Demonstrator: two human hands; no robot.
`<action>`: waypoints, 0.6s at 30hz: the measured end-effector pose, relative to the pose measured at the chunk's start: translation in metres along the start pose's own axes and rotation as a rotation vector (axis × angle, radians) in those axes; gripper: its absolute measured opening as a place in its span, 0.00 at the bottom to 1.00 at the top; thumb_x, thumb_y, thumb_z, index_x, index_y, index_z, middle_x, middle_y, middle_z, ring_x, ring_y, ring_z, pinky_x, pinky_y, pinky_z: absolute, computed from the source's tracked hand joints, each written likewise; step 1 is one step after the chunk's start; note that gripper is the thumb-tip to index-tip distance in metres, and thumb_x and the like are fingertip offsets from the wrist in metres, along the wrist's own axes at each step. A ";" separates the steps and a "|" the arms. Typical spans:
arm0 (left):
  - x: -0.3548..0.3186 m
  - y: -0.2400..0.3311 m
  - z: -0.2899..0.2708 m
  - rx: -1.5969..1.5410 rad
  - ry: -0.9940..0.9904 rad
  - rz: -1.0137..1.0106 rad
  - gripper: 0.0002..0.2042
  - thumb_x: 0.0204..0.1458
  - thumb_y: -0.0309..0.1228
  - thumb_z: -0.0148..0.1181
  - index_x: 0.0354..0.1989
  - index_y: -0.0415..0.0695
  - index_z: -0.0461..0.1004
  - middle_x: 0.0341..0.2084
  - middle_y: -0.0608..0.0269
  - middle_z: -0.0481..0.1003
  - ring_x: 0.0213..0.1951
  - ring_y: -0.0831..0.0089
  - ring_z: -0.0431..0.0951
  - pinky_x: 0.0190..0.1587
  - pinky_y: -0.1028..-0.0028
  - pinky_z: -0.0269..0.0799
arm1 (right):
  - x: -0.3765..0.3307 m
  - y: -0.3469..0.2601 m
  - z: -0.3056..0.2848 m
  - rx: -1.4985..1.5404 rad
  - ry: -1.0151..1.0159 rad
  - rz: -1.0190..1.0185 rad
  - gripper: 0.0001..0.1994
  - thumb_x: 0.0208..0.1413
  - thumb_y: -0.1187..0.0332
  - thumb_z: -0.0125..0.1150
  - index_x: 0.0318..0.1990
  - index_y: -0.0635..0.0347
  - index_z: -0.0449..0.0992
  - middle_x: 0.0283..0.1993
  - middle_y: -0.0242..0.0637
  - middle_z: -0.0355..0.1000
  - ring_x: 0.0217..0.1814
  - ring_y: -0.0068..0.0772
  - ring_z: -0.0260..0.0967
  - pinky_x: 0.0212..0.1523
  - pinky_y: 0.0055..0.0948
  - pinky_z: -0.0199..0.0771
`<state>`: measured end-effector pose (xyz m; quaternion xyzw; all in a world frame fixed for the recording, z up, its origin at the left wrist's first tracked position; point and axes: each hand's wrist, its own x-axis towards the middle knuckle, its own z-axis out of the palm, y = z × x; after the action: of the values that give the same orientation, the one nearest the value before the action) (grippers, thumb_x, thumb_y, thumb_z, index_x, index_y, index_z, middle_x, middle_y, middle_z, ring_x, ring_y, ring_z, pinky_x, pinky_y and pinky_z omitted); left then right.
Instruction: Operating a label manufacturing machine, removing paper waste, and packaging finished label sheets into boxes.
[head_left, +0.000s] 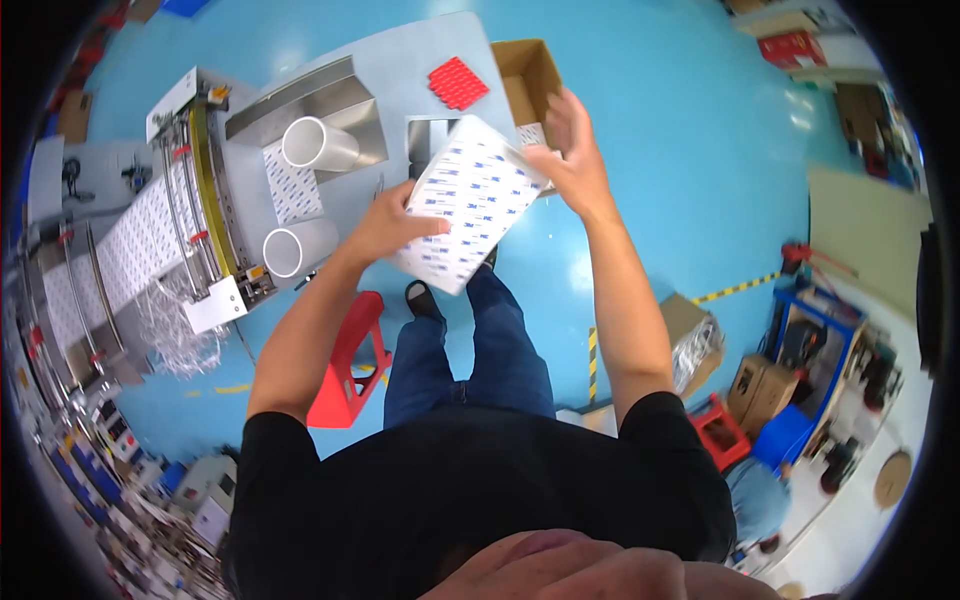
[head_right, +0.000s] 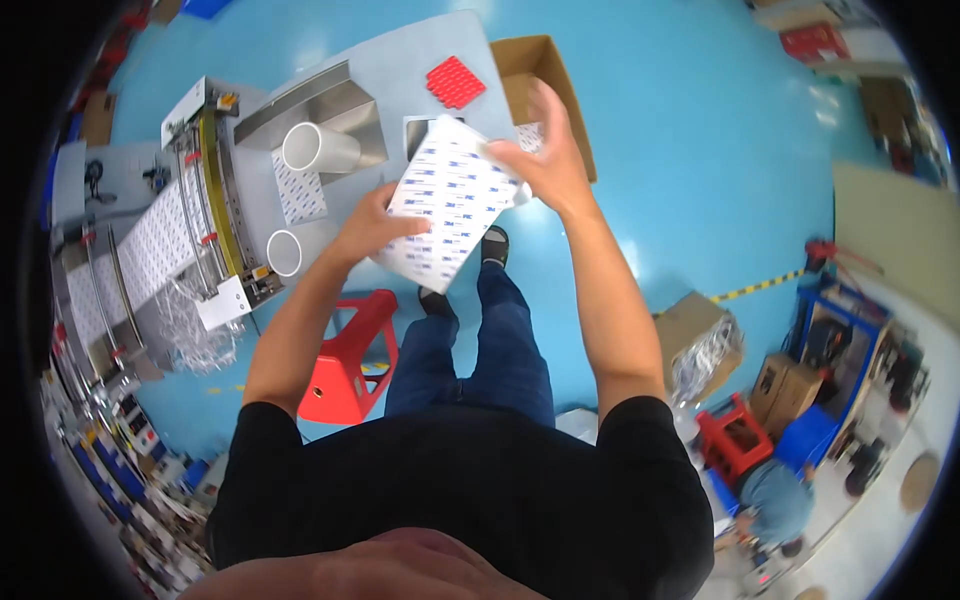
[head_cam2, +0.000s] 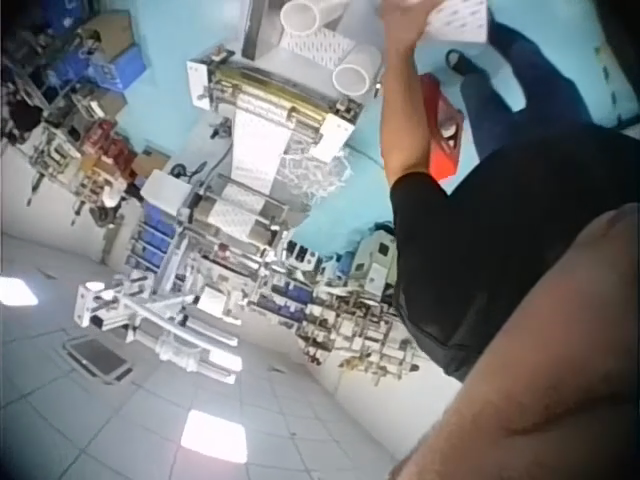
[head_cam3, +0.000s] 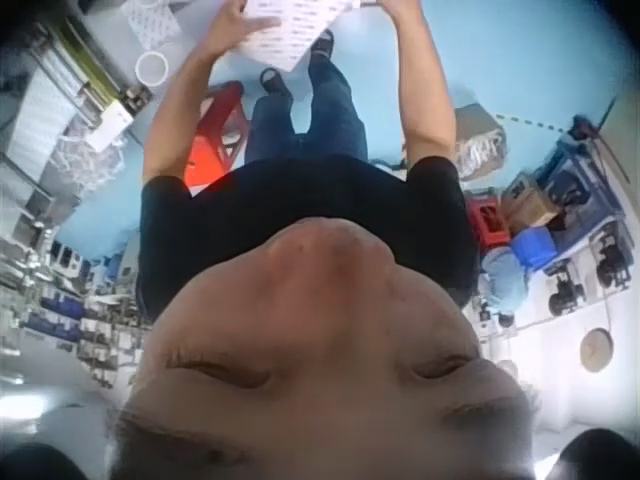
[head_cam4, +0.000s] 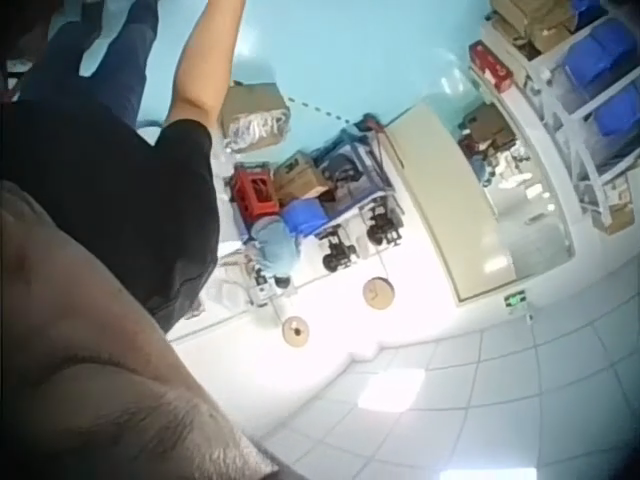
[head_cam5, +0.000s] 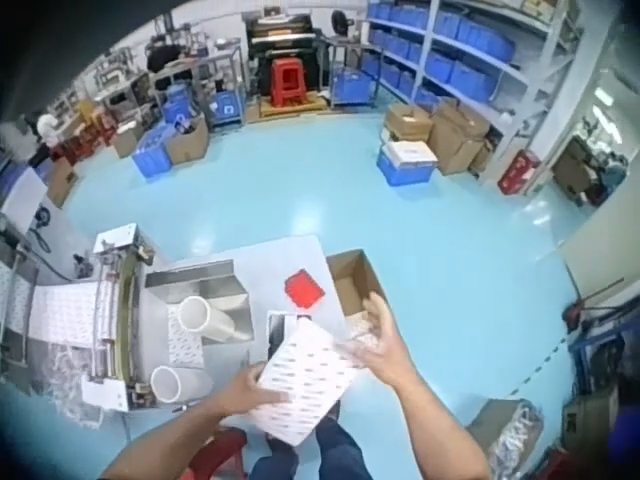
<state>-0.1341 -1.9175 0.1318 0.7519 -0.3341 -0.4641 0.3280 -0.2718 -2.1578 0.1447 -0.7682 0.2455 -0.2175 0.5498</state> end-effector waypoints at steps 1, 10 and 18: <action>-0.015 0.003 0.017 -0.365 -0.006 -0.029 0.26 0.42 0.32 0.69 0.50 0.36 0.69 0.41 0.53 0.77 0.40 0.68 0.78 0.45 0.69 0.73 | -0.041 0.013 -0.009 0.293 -0.019 0.227 0.48 0.47 0.54 0.70 0.69 0.60 0.45 0.66 0.46 0.56 0.68 0.39 0.54 0.65 0.39 0.57; -0.119 0.041 0.157 -0.790 -0.465 -0.141 0.25 0.46 0.27 0.67 0.53 0.35 0.66 0.45 0.54 0.75 0.44 0.69 0.76 0.48 0.69 0.72 | -0.327 -0.081 0.016 0.844 0.511 0.518 0.25 0.48 0.73 0.65 0.54 0.66 0.64 0.49 0.42 0.72 0.49 0.32 0.71 0.51 0.31 0.72; -0.215 0.030 0.286 -0.629 -0.957 -0.302 0.24 0.56 0.28 0.54 0.61 0.36 0.58 0.53 0.49 0.69 0.52 0.59 0.73 0.54 0.63 0.70 | -0.546 -0.121 0.037 0.392 0.915 0.595 0.27 0.50 0.69 0.62 0.56 0.68 0.62 0.47 0.45 0.72 0.50 0.33 0.69 0.50 0.30 0.69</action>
<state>-0.4768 -1.8131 0.1574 0.3650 -0.1806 -0.8699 0.2783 -0.6616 -1.7609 0.2137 -0.3780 0.6187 -0.4050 0.5571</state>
